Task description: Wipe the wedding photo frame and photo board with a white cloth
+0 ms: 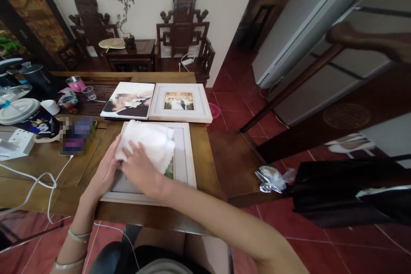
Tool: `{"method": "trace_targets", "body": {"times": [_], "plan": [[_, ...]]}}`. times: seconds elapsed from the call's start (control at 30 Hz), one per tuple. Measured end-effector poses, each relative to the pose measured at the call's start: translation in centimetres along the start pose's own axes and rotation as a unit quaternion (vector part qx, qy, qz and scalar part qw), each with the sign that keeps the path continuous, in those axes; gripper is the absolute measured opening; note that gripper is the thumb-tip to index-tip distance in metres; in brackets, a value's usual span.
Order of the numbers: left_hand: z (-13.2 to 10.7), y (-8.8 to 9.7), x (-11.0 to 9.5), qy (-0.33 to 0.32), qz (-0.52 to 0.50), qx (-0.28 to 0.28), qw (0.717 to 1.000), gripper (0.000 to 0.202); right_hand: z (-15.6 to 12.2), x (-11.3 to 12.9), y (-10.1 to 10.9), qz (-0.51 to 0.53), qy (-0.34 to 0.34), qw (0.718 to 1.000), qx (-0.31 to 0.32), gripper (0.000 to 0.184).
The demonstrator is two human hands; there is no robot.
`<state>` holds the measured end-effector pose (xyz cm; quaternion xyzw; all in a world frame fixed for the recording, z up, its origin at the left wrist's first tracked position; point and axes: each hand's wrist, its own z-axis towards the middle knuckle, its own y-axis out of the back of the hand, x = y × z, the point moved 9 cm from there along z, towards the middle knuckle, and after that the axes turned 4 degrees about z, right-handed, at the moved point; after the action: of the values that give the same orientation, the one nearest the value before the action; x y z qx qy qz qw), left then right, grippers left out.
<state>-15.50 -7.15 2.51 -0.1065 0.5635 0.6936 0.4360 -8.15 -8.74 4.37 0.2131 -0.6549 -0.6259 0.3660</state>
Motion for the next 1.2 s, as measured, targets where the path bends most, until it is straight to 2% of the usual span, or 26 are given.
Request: {"method": "trace_targets", "body": {"times": [0.13,0.23,0.37,0.47,0.6,0.7,0.77,0.83,0.93,1.03,1.1,1.2], "plan": [[0.1,-0.2,0.2,0.0,-0.007,0.02,1.0,0.062,-4.4,3.5,-0.2,0.043,0.065,0.995,0.056,0.04],[0.2,-0.9,0.8,0.029,0.039,0.044,0.998,0.058,-7.7,3.5,-0.1,0.079,0.04,0.991,0.097,0.042],[0.5,-1.7,0.5,0.006,0.108,0.065,0.992,0.049,-11.6,0.1,0.8,0.096,-0.069,0.986,0.12,0.043],[0.6,-1.8,0.4,-0.009,0.132,0.061,0.989,0.047,-13.1,-3.6,1.7,0.08,-0.136,0.98,0.124,0.053],[0.5,-1.9,0.4,-0.02,0.142,0.06,0.988,0.047,-11.8,-9.0,2.8,0.0,-0.177,0.983,0.042,0.065],[0.5,-1.8,0.4,-0.018,0.144,0.057,0.988,0.047,-10.4,-11.0,2.6,-0.063,-0.164,0.984,0.002,0.062],[0.5,-1.8,0.4,-0.013,0.143,0.055,0.988,0.047,-10.3,-10.6,2.2,-0.076,-0.138,0.987,0.008,0.059],[0.4,-1.8,0.4,-0.01,0.141,0.052,0.989,0.047,-11.2,-9.0,1.7,-0.058,-0.117,0.991,0.03,0.058],[0.4,-1.8,0.5,-0.004,0.138,0.044,0.989,0.047,-13.9,-5.7,1.3,0.024,-0.101,0.992,0.077,0.055],[0.4,-1.8,0.7,0.002,0.133,0.039,0.99,0.047,-16.1,-2.9,1.9,0.111,-0.084,0.985,0.101,0.058],[0.4,-1.8,0.8,0.005,0.132,0.043,0.99,0.047,-16.2,-2.3,2.5,0.136,-0.074,0.982,0.109,0.06],[0.5,-1.9,0.9,0.003,0.133,0.053,0.99,0.046,-14.1,-4.0,2.7,0.112,-0.075,0.986,0.103,0.063]]}}
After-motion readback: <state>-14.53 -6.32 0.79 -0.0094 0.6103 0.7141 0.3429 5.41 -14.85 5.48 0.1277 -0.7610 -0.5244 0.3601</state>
